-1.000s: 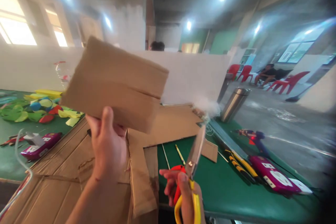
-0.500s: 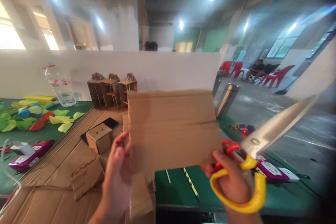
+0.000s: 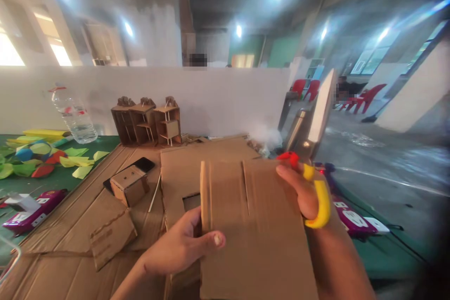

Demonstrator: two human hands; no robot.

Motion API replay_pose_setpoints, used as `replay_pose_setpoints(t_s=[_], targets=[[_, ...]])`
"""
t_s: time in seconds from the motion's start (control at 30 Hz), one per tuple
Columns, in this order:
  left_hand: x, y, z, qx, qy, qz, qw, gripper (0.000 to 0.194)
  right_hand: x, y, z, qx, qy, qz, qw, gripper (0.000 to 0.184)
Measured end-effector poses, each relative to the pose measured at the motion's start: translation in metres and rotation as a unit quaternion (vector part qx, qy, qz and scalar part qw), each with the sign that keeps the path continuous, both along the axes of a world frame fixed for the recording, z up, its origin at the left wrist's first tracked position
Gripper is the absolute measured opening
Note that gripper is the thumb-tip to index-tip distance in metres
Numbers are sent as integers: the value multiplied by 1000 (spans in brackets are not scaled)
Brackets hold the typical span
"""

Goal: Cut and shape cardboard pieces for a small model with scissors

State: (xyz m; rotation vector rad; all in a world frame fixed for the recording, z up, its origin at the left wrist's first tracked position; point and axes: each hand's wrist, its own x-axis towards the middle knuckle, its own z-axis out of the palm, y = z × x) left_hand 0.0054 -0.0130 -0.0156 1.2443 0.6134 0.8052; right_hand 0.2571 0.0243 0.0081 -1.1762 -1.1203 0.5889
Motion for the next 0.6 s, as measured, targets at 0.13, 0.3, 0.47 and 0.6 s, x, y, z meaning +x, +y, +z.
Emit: replay_pose_setpoints(t_s=[0.13,0.3,0.47,0.6], targets=[[-3,8,-10,-10,-13,123,992,32,-7,10,-2,7,29,-11,999,38],[-14,33,20,25,-70,377,923,34,-19,11,-40,-39,129,122,983,53],[-16,54,60,101,-147,453,873,26,-58,-11,-100,-75,127,177,973,53],[-19,58,74,143,-171,458,861,19,-81,-31,-131,-70,117,199,970,60]])
